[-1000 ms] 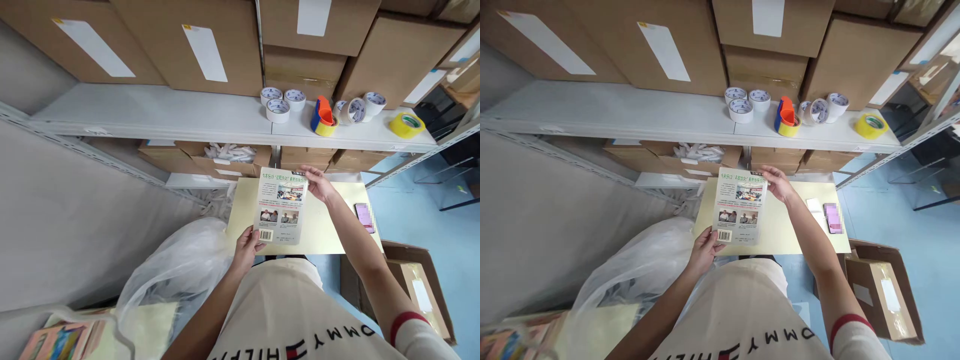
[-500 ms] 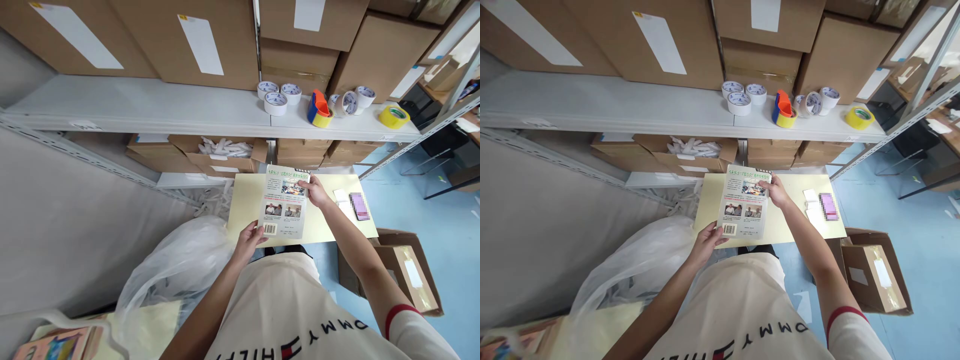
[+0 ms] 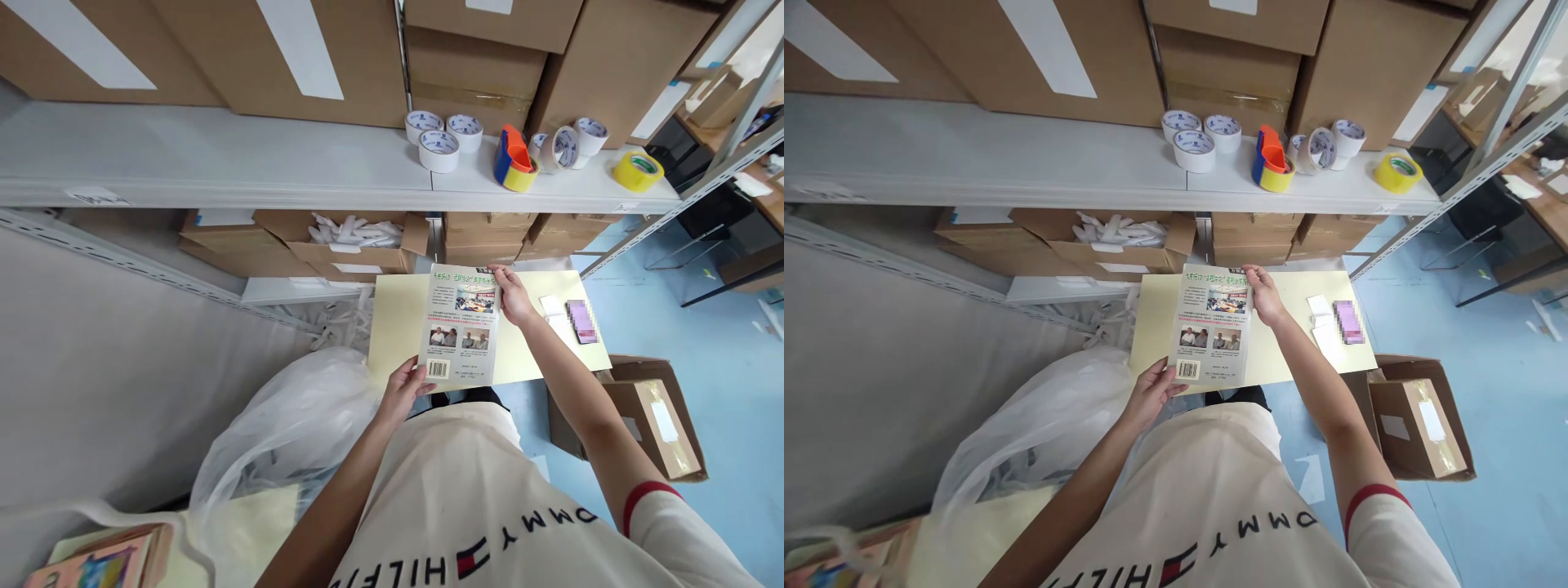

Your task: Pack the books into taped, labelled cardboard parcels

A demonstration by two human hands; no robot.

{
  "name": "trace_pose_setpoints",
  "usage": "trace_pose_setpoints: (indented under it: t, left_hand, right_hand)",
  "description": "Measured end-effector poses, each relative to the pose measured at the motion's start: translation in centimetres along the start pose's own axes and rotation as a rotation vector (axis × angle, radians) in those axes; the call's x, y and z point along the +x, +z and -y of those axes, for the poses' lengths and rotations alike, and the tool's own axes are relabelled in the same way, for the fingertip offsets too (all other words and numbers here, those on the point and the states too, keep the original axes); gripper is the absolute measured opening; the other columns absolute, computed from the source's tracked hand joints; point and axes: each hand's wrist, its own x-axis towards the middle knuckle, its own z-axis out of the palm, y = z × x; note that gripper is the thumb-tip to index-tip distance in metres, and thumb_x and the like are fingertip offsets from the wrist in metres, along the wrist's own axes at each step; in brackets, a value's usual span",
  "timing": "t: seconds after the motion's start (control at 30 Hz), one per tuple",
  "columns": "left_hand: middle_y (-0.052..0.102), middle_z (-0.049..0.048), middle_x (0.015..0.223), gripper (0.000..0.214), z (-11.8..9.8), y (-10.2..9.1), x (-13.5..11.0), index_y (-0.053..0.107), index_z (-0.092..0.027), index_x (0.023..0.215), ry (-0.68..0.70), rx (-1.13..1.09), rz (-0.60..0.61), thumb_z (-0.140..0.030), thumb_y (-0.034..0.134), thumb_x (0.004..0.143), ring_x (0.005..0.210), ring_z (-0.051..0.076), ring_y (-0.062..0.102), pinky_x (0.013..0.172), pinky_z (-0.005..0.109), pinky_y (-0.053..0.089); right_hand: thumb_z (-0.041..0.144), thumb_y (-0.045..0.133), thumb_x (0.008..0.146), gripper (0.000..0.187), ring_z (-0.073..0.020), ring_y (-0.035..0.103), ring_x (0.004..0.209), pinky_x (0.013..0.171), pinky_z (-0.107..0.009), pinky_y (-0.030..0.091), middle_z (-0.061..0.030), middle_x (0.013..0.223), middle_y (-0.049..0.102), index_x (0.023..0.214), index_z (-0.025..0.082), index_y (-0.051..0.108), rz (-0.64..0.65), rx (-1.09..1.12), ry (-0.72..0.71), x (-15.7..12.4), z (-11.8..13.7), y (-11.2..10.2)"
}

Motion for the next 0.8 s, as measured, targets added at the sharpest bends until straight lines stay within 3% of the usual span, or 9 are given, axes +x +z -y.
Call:
trace_pose_setpoints:
  t: [0.13, 0.33, 0.5, 0.63, 0.8]
  left_hand:
    - [0.075, 0.0124, 0.106, 0.071, 0.0, 0.0, 0.3, 0.064, -0.017, 0.113, -0.006, 0.006, 0.008, -0.063, 0.079, 0.061, 0.102, 0.03, 0.07, 0.086, 0.044, 0.059]
    - [0.074, 0.0101, 0.109, 0.067, 0.6, -0.1, 0.6, 0.061, -0.02, 0.115, 0.008, -0.069, 0.009, -0.057, 0.081, 0.063, 0.107, 0.03, 0.068, 0.098, 0.049, 0.052]
    - [0.075, 0.0062, 0.101, 0.057, 1.1, -0.2, 0.5, 0.058, -0.022, 0.103, -0.011, -0.167, 0.001, -0.051, 0.083, 0.062, 0.102, 0.026, 0.071, 0.102, 0.05, 0.049]
    - [0.076, 0.0032, 0.097, 0.05, 1.0, -0.3, 0.5, 0.058, -0.023, 0.099, -0.055, -0.24, 0.0, -0.044, 0.085, 0.062, 0.089, 0.021, 0.073, 0.096, 0.044, 0.053]
    - [0.074, 0.0031, 0.089, 0.029, 1.3, -0.9, 0.8, 0.062, -0.022, 0.092, -0.126, -0.317, -0.046, -0.034, 0.079, 0.072, 0.077, 0.016, 0.07, 0.076, 0.033, 0.058]
  right_hand:
    - [0.063, 0.068, 0.074, 0.049, -0.0098, 0.047, 0.051, 0.039, -0.021, 0.027, 0.0051, 0.071, 0.054, 0.1, 0.025, 0.053, -0.013, 0.005, 0.011, 0.0, 0.2, -0.1]
    - [0.061, 0.068, 0.076, 0.045, -0.0095, 0.046, 0.051, 0.041, -0.021, 0.032, 0.0053, 0.07, 0.052, 0.099, 0.025, 0.054, -0.04, 0.011, -0.018, 0.2, 0.4, -0.4]
    - [0.058, 0.065, 0.078, 0.042, -0.0094, 0.045, 0.048, 0.04, -0.021, 0.031, 0.0051, 0.068, 0.053, 0.1, 0.024, 0.056, -0.05, -0.002, 0.002, 0.5, 0.2, -0.7]
    - [0.042, 0.061, 0.076, 0.036, -0.0136, 0.053, 0.054, 0.047, -0.025, 0.043, 0.0024, 0.071, 0.062, 0.107, 0.024, 0.063, 0.048, 0.044, 0.029, 0.8, 0.6, -1.5]
    - [0.025, 0.073, 0.064, 0.042, -0.0174, 0.064, 0.078, 0.077, -0.035, 0.054, 0.0009, 0.086, 0.071, 0.105, 0.024, 0.069, 0.276, -0.137, 0.01, 1.0, 2.3, -2.6]
